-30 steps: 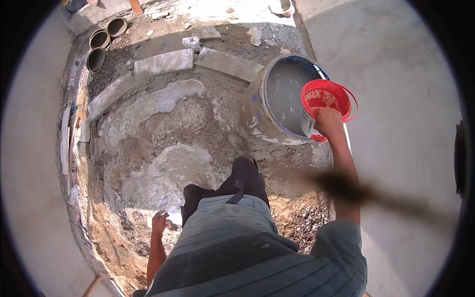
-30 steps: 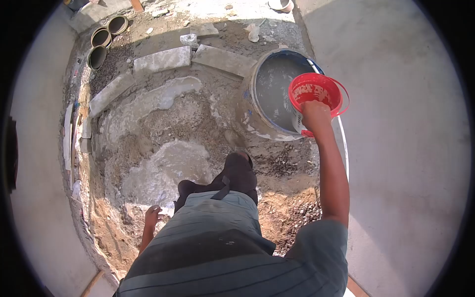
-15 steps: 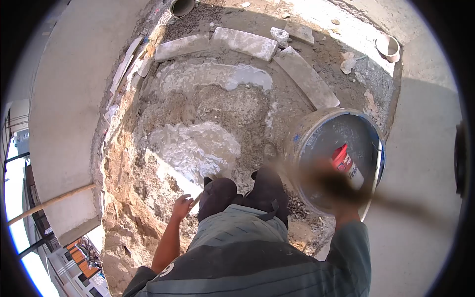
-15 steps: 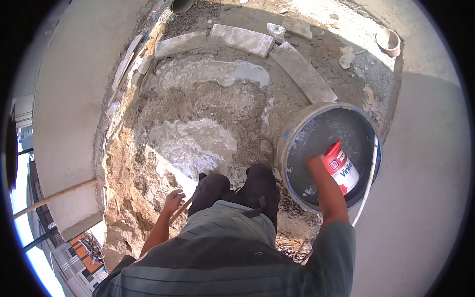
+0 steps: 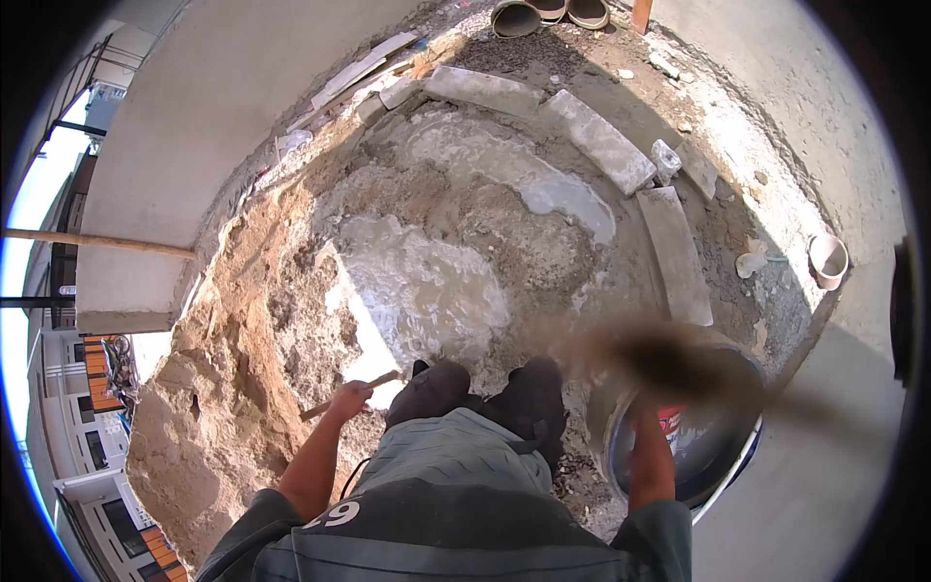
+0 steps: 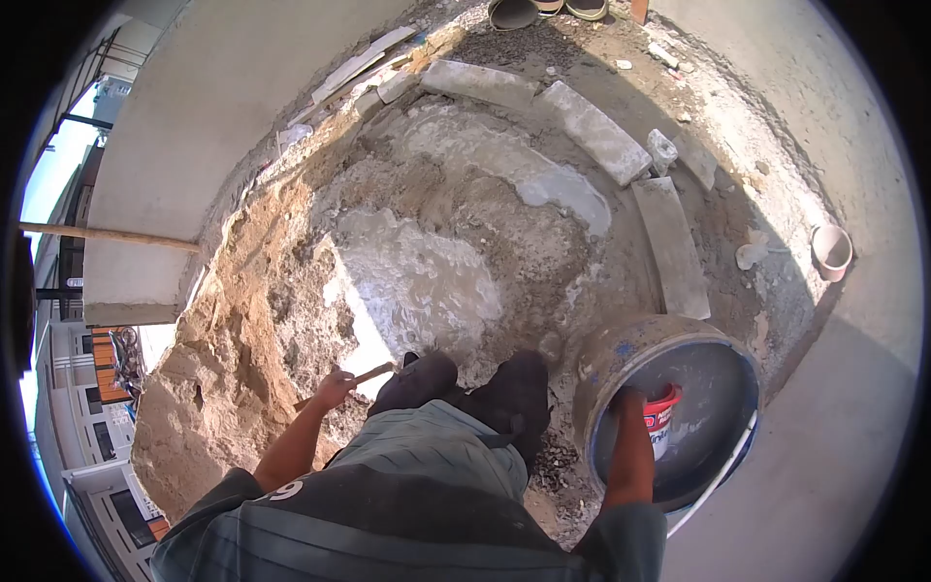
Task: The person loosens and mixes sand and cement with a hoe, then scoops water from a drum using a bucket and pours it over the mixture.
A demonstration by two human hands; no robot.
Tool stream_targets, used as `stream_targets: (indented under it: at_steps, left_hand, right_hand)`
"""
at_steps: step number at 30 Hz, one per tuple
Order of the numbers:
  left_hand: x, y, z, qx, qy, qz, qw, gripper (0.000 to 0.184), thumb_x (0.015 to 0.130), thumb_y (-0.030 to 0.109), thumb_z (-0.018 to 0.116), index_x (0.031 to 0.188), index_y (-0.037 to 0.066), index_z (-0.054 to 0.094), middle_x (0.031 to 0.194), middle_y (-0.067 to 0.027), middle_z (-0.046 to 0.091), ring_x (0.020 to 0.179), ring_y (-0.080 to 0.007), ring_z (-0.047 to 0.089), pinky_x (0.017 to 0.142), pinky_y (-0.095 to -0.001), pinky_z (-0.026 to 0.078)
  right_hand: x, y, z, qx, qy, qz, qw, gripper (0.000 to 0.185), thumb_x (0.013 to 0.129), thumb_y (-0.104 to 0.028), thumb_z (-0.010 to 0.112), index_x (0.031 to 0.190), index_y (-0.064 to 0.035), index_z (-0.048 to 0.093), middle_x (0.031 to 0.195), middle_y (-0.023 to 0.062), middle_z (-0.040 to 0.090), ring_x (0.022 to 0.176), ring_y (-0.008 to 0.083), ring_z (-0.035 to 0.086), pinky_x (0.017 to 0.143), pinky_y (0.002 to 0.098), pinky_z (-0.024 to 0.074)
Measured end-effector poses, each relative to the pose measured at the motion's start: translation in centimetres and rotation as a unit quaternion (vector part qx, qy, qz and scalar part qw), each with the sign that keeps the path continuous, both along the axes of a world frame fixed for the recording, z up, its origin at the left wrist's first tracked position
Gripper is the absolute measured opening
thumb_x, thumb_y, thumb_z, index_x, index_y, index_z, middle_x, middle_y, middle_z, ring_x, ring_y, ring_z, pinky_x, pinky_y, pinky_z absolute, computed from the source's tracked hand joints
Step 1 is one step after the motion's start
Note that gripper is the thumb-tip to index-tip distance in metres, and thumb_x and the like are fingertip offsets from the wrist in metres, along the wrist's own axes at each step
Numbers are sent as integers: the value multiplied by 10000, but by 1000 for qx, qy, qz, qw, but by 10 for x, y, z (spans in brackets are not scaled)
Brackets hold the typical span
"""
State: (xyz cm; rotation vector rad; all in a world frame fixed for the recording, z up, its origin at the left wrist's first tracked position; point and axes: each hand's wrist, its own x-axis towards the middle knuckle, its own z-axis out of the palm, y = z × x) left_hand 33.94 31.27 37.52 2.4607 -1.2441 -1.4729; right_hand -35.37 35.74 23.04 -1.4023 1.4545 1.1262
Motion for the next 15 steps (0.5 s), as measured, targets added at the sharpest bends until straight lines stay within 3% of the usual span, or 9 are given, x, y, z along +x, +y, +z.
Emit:
stream_targets:
  at_steps: [6, 8, 10, 13, 15]
  left_hand:
    - [5, -3, -13, -45, -11, -15, 999, 320, 846, 308, 665, 991, 22, 669, 719, -65, 664, 629, -154, 645, 590, -325, 525]
    - [-4, 3, -15, -67, -32, 5, 997, 344, 837, 310, 678, 1040, 31, 676, 708, -89, 659, 597, -172, 626, 559, -329, 508]
    - [-10, 5, -18, -36, -9, 19, 999, 405, 840, 276, 682, 1130, -4, 643, 845, -119, 700, 675, -181, 674, 623, -334, 541]
    - [-19, 14, -24, -42, -7, 45, 998, 427, 835, 268, 691, 1153, -10, 631, 853, -129, 707, 676, -191, 676, 614, -333, 539]
    - [-1, 35, -64, -56, -20, 30, 998, 425, 832, 269, 691, 1148, -9, 632, 834, -128, 711, 670, -190, 677, 603, -329, 540]
  right_hand:
    - [14, 25, 16, -160, 26, -63, 985, 334, 790, -320, 657, 1048, -118, 718, 1076, 127, 703, 1031, 315, 668, 867, 418, 540]
    - [12, 39, 27, -218, 23, -204, 954, 339, 758, -304, 685, 1013, -82, 719, 1031, 183, 698, 1005, 368, 663, 839, 441, 541]
    - [7, 53, 30, -239, 75, -259, 933, 375, 703, -292, 735, 964, -24, 708, 983, 244, 683, 966, 416, 654, 825, 471, 528]
    - [-9, 85, 35, -385, 30, -295, 874, 450, 644, -303, 783, 919, 36, 672, 901, 269, 673, 887, 447, 648, 785, 521, 499]
    - [-11, 90, 55, -418, 9, -329, 847, 491, 638, -321, 795, 923, 53, 655, 870, 266, 667, 860, 461, 638, 767, 538, 484]
